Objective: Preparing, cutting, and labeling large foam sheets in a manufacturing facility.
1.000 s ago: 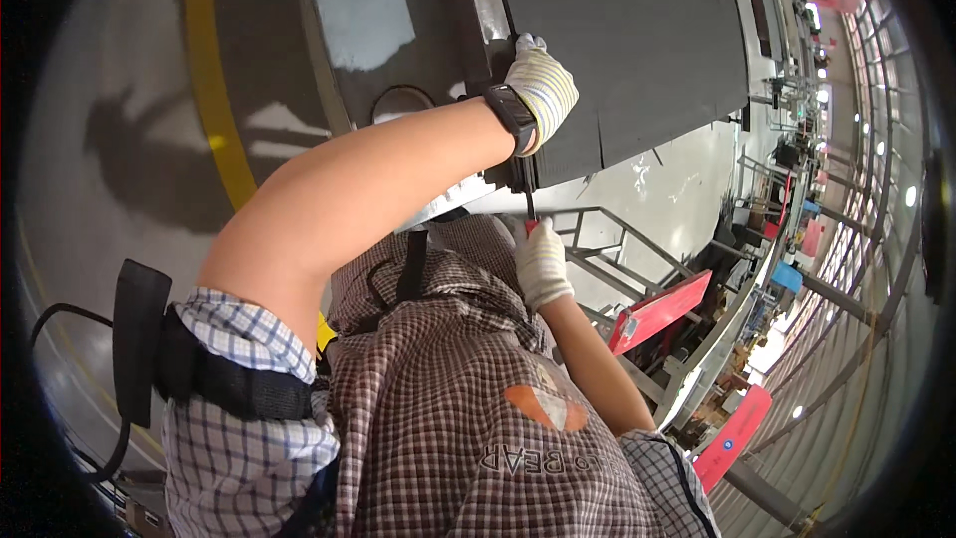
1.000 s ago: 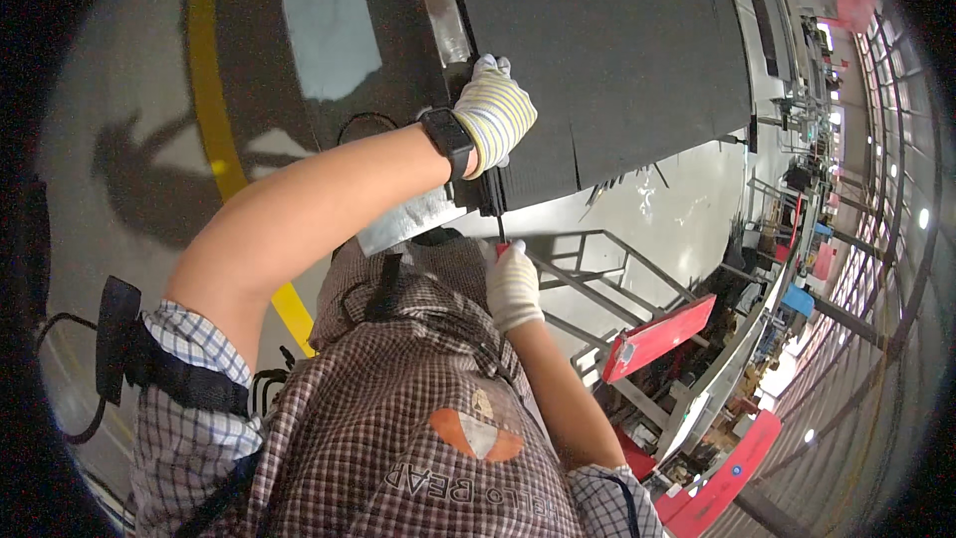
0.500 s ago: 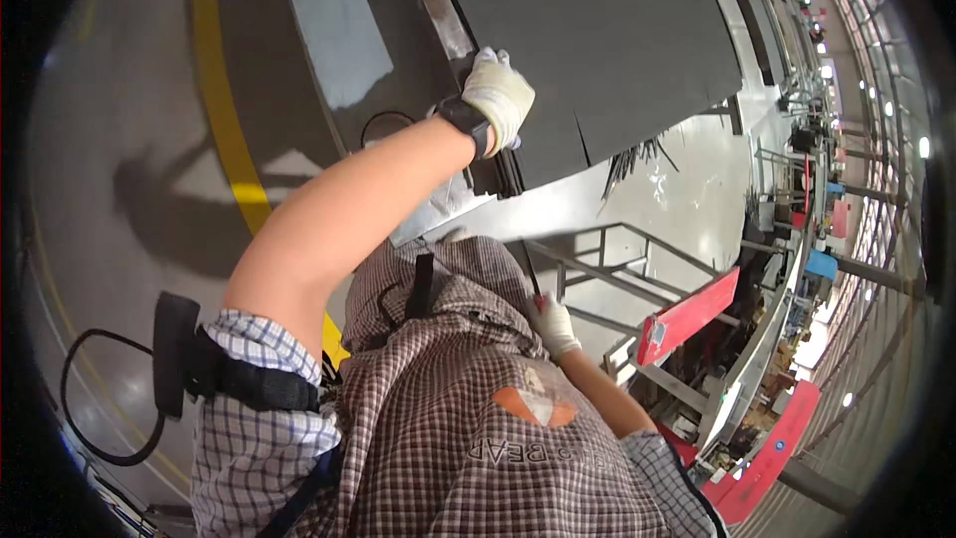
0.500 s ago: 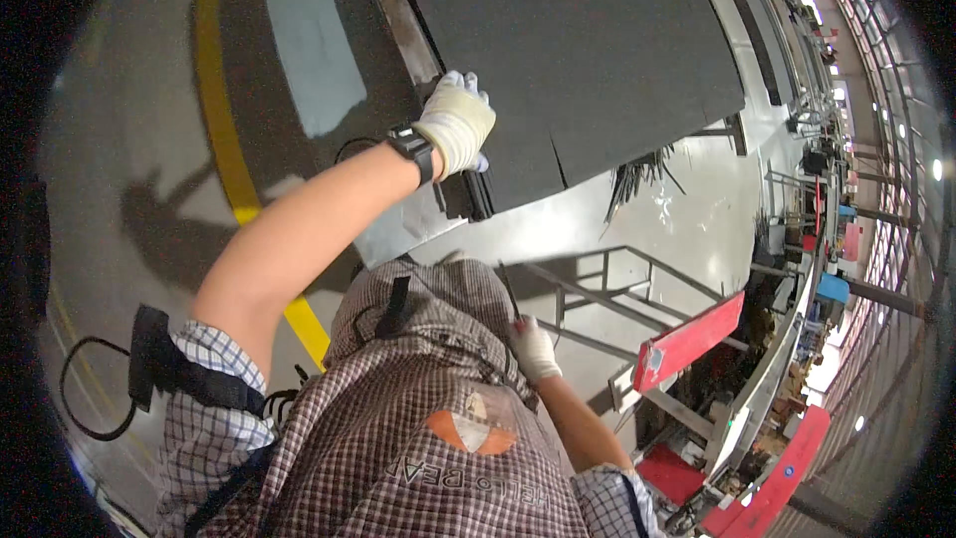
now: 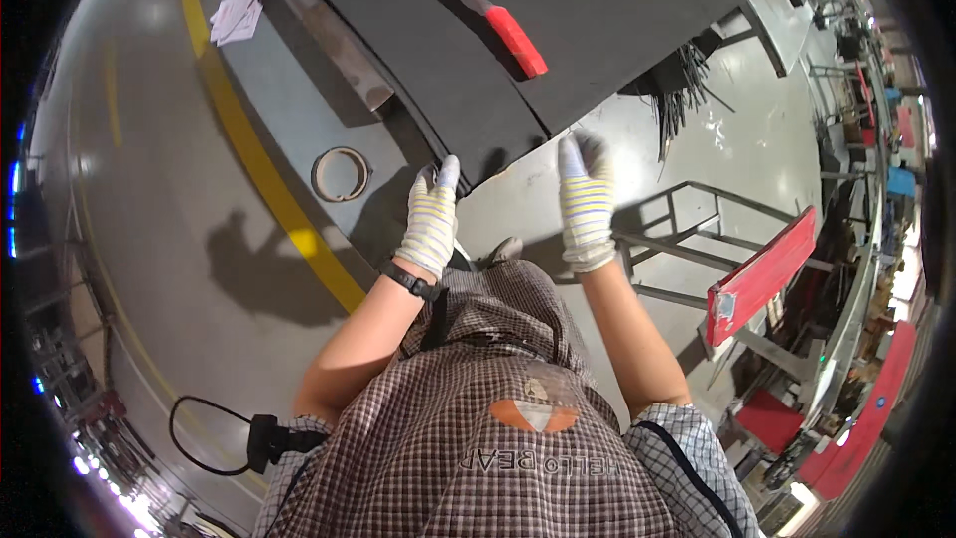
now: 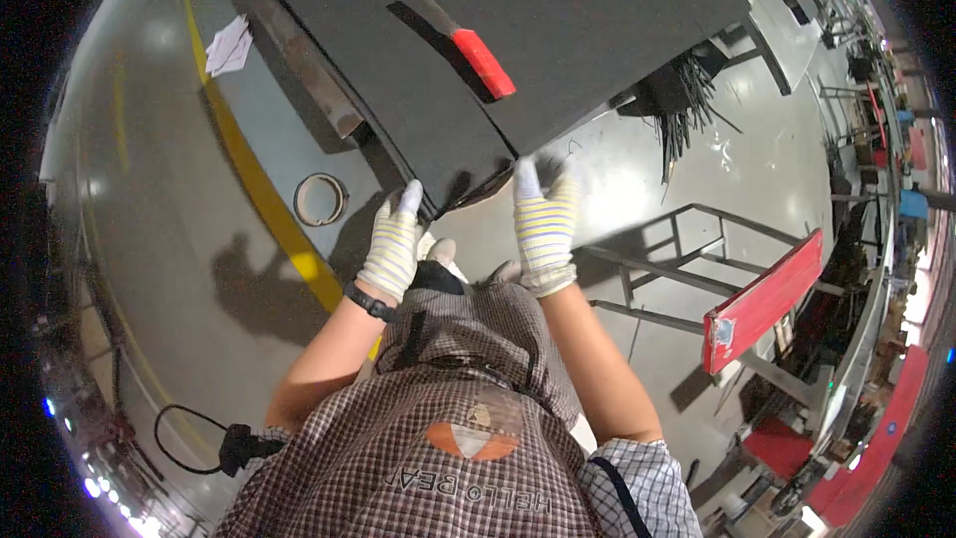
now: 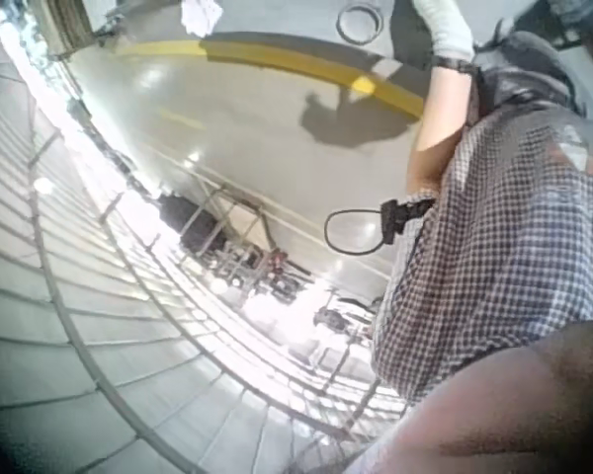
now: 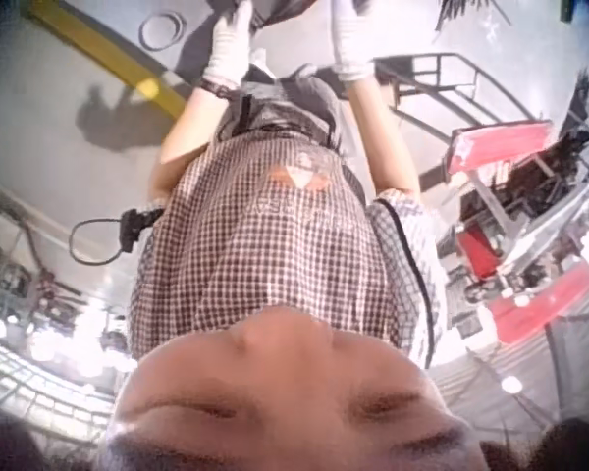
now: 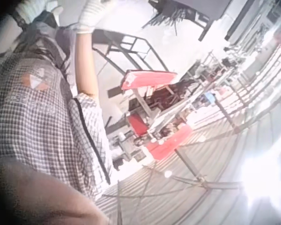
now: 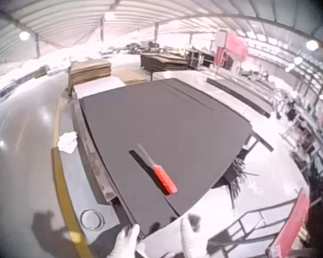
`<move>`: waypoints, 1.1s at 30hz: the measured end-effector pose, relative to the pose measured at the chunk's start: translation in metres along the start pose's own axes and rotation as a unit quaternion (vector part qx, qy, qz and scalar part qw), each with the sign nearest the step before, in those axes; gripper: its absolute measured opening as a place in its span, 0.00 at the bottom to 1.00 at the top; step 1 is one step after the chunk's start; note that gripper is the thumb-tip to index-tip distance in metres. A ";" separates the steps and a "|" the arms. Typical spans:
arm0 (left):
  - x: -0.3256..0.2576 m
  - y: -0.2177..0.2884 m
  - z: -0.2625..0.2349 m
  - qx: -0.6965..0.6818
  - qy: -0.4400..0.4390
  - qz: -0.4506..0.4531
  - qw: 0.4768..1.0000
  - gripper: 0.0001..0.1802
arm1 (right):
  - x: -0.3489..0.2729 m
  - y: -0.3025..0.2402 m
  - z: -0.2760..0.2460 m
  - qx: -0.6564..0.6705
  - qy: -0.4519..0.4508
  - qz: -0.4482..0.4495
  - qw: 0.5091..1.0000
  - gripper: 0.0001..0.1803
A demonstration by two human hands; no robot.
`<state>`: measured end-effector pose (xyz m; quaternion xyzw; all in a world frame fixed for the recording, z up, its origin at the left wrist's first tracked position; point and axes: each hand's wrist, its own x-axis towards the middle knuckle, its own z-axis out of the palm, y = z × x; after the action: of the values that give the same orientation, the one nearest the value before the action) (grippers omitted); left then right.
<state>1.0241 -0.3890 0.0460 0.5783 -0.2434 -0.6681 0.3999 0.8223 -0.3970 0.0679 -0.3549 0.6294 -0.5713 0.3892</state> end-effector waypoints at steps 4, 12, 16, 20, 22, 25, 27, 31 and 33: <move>0.014 0.009 0.018 0.066 0.109 -0.080 0.989 0.36 | -0.006 0.024 0.029 0.050 -0.015 0.362 0.931 0.39; -0.002 0.025 0.019 0.031 0.061 -0.014 0.998 0.37 | -0.012 0.039 0.070 0.135 0.003 0.329 0.935 0.42; -0.009 0.038 0.035 -0.038 0.105 -0.061 0.992 0.35 | -0.012 0.040 0.070 0.173 -0.031 0.348 0.921 0.48; -0.006 0.023 0.029 -0.031 0.091 -0.069 0.993 0.32 | -0.016 0.050 0.065 0.109 -0.036 0.368 0.923 0.46; -0.025 0.009 0.039 0.007 0.077 -0.026 0.997 0.33 | -0.025 0.040 0.042 0.031 -0.062 0.375 0.924 0.41; -0.058 -0.006 0.069 -0.020 0.048 -0.011 0.999 0.36 | -0.039 0.036 0.005 0.181 -0.035 0.349 0.919 0.26; -0.058 -0.021 0.070 -0.090 0.024 -0.016 0.996 0.36 | -0.036 0.026 -0.015 0.218 -0.033 0.358 0.907 0.31; -0.041 -0.033 0.049 -0.249 0.012 -0.101 0.963 0.36 | -0.039 0.026 -0.013 0.262 -0.049 0.406 0.874 0.37; -0.048 -0.026 0.059 -0.185 0.015 -0.072 0.980 0.36 | -0.047 0.027 -0.003 0.259 -0.072 0.412 0.870 0.37</move>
<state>0.9607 -0.3434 0.0655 0.5203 -0.0674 -0.7199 0.4543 0.8398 -0.3514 0.0450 0.0100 0.5181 -0.4742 0.7118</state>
